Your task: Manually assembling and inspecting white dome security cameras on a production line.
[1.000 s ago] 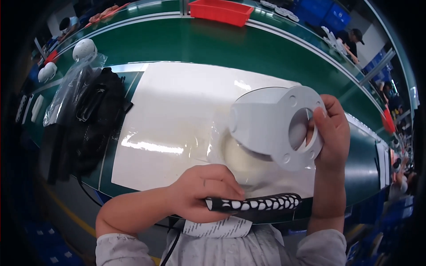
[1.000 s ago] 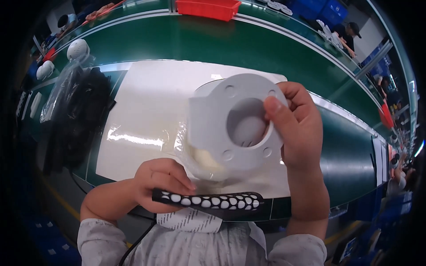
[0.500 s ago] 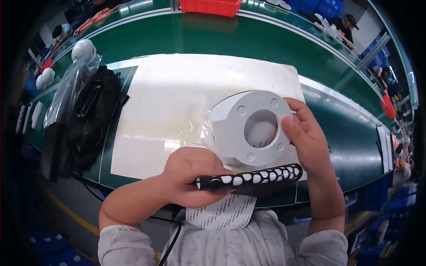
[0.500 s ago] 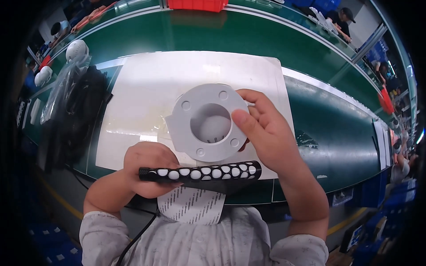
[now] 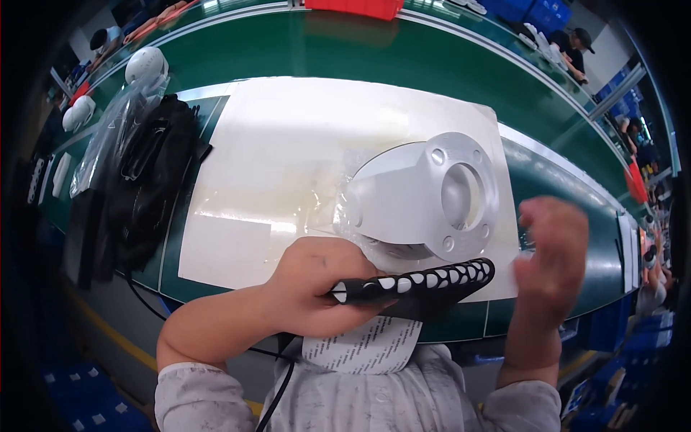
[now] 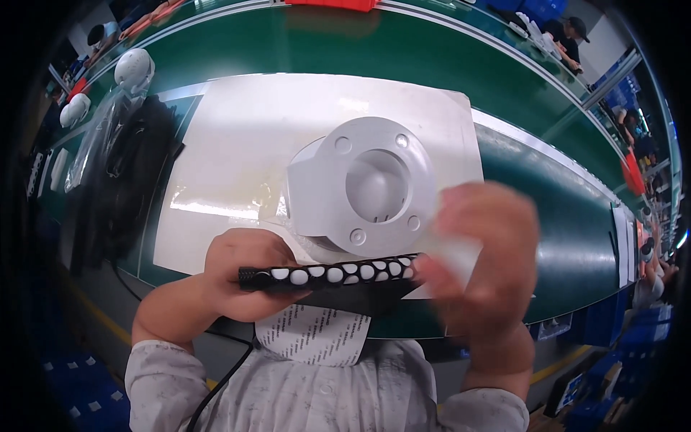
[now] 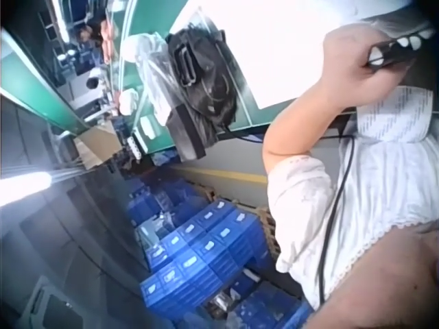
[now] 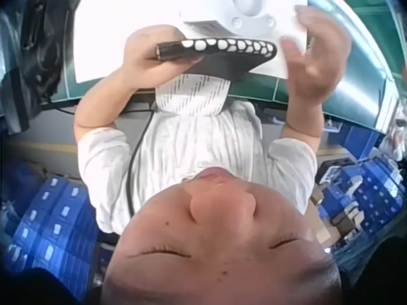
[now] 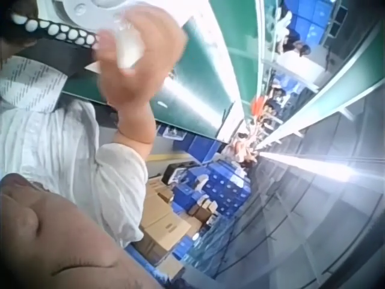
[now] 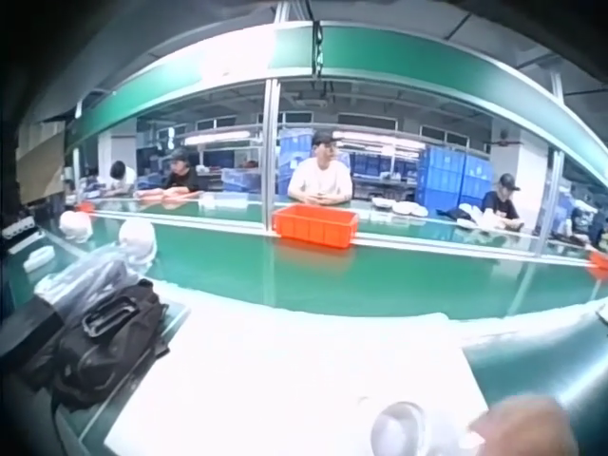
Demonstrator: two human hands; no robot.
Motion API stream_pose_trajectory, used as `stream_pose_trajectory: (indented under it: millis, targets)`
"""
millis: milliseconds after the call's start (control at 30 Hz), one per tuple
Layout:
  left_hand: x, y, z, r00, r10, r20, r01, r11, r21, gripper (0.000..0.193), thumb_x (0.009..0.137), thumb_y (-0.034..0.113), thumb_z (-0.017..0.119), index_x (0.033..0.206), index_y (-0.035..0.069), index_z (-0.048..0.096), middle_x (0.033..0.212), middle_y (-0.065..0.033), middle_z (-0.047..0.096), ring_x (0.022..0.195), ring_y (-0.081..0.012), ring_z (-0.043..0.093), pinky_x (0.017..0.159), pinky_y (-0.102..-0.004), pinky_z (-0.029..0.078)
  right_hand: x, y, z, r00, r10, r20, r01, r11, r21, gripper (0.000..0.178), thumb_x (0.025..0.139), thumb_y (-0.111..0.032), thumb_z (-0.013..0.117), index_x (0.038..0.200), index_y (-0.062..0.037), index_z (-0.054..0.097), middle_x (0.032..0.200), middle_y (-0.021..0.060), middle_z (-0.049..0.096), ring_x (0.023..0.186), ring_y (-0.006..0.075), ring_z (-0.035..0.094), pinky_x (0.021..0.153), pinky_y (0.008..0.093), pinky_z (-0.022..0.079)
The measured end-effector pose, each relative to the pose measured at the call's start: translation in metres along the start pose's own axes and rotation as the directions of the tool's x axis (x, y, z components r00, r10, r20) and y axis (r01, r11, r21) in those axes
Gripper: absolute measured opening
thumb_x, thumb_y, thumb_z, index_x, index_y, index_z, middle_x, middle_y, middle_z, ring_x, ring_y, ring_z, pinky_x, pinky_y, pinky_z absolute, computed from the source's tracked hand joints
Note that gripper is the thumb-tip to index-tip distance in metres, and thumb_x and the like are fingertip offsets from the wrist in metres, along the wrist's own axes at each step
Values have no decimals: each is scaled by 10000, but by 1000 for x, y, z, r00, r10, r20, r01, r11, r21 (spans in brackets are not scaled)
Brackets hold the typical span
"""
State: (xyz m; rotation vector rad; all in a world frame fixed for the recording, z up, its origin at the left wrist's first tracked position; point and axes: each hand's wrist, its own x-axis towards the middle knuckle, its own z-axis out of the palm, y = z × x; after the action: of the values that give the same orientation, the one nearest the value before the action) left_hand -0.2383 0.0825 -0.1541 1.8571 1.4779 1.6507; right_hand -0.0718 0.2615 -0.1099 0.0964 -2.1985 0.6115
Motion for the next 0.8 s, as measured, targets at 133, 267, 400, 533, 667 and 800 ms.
stream_pose_trajectory:
  millis: [133,267,400,533,667,800]
  targets:
    - [-1,0,0,1000,-6,13,6,1000,16,164,572,-36,676,608,11,523,549,-88,529,462,-199,534,425,-268,397,9,-29,26,979,-151,134,159,986,-47,196,611,-79,689,788,-54,609,923,74,563,849,251,529,654,320,422]
    - [-4,1,1,997,-71,18,71,997,15,106,602,59,661,666,49,577,549,-66,502,483,-225,514,431,-286,383,1,-23,35,961,-243,131,258,960,-109,166,576,-52,682,725,-57,610,977,82,576,858,249,530,632,322,408]
    - [-3,1,2,996,-90,5,89,995,37,93,614,59,659,662,53,580,536,-64,494,471,-225,506,428,-286,381,0,-19,38,973,-179,143,174,984,48,172,581,-42,677,732,-64,599,981,91,576,870,256,532,641,332,415]
    - [0,4,1,998,-70,12,69,997,18,159,589,-17,677,599,39,529,530,-65,504,432,-181,500,402,-259,356,-6,-12,32,968,-244,-62,251,950,188,235,583,-51,689,764,-114,553,933,73,586,867,274,539,659,353,408]
    - [2,9,-1,987,-158,25,159,987,-6,80,647,72,666,640,66,587,527,-66,506,458,-222,508,415,-284,373,-4,-13,35,985,-171,-35,174,966,192,321,598,-47,679,869,-131,529,897,35,595,832,259,551,647,343,394]
    - [3,10,-1,988,-150,40,149,989,20,170,614,-16,680,575,43,525,523,-67,506,435,-174,509,404,-260,357,-14,-14,36,934,-340,113,350,932,-93,298,731,-108,571,995,-204,471,837,-27,590,788,157,552,697,301,367]
